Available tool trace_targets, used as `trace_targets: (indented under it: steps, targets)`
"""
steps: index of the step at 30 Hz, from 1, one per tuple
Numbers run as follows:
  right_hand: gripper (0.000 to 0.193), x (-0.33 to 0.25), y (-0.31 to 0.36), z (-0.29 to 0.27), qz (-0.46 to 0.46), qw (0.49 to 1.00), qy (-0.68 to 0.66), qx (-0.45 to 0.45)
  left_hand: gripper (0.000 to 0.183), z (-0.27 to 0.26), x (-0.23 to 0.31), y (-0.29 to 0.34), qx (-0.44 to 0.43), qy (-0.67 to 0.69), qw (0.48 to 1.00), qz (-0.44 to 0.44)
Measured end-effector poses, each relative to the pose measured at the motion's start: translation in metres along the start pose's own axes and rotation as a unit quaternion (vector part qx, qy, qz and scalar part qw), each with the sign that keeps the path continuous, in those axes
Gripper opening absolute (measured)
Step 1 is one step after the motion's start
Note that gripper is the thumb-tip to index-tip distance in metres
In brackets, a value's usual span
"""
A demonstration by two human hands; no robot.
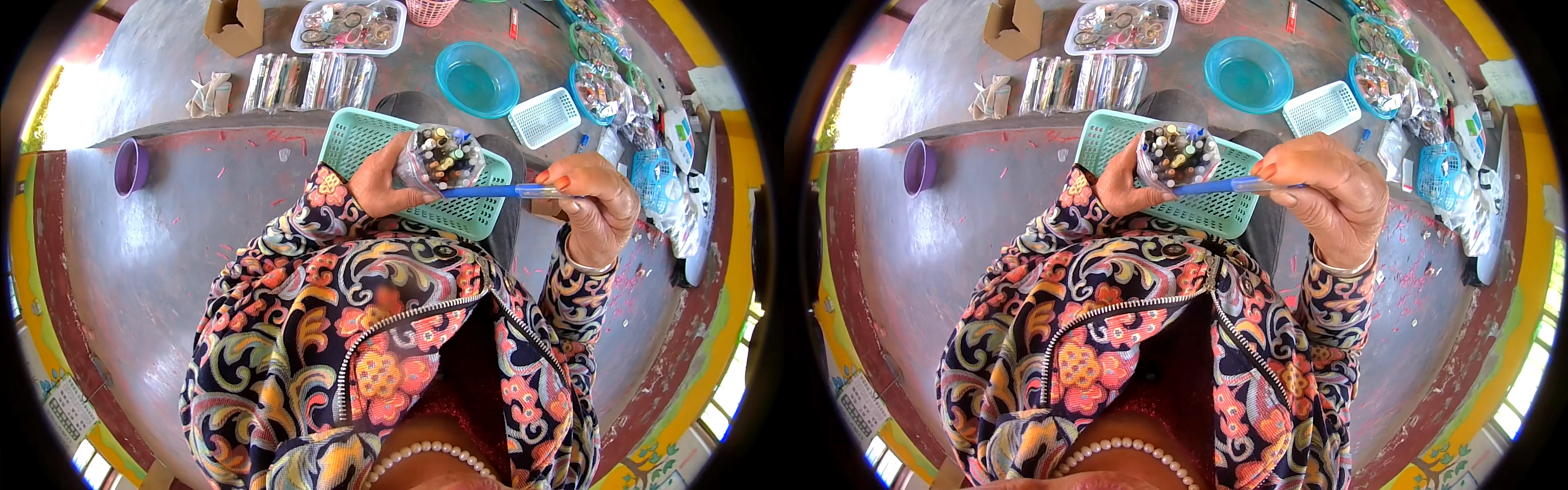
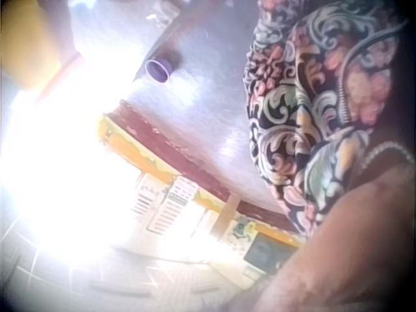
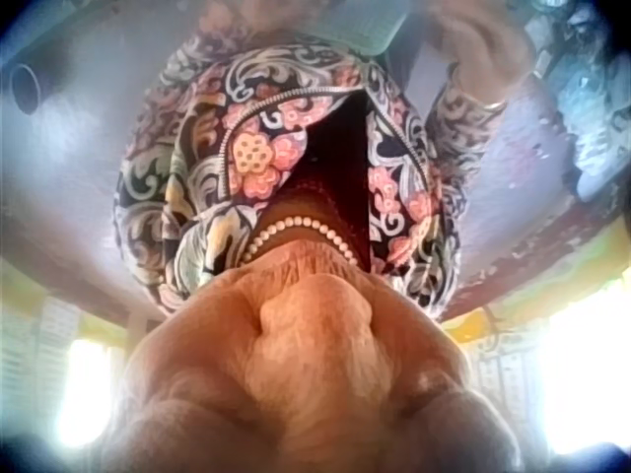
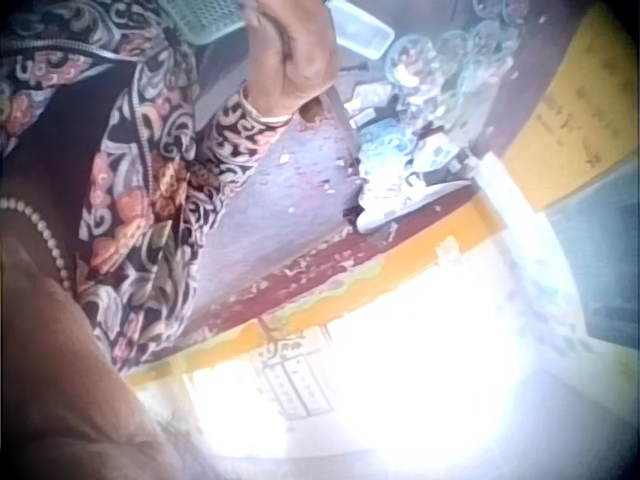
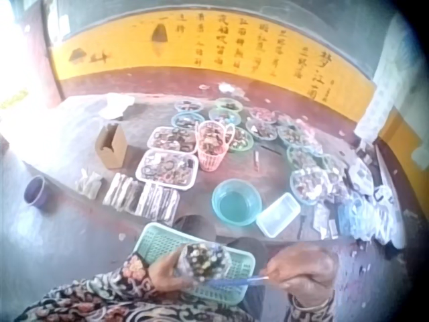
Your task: The person sits on the floor and sorts markers from a green basket into a clear plastic container. They pick up markers one by one, inspect them, and place them into the container, occasionally using a tool to assist with the sorting.
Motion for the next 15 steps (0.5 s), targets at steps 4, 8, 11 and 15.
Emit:
trace_targets:
  steps: [4,8,11,15]
  targets:
    - [0.016,-0.018,-0.015,0.014,-0.021,0.993,0.069,-0.092,0.079,0.001,0.007,-0.001,-0.023,-0.032,0.999,-0.002]
    - [0.018,-0.029,-0.03,0.013,0.044,0.974,0.219,-0.036,0.081,-0.001,0.005,-0.001,-0.008,-0.002,1.0,-0.012]
    - [0.018,-0.013,-0.031,0.014,0.132,0.973,0.192,0.009,0.084,-0.011,0.015,0.001,0.079,0.049,0.992,0.088]
    - [0.017,-0.004,-0.028,0.018,0.178,0.975,0.135,0.015,0.082,-0.014,0.037,0.002,0.061,-0.115,0.964,0.231]
Point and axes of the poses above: each hand's wrist, its own y-axis away from the middle knuckle, its own z-axis out of the palm, x = y × z, the point moved 9 cm from there along -y, towards the middle knuckle, and after that the axes turned 12 degrees about z, right-handed, at the moved point
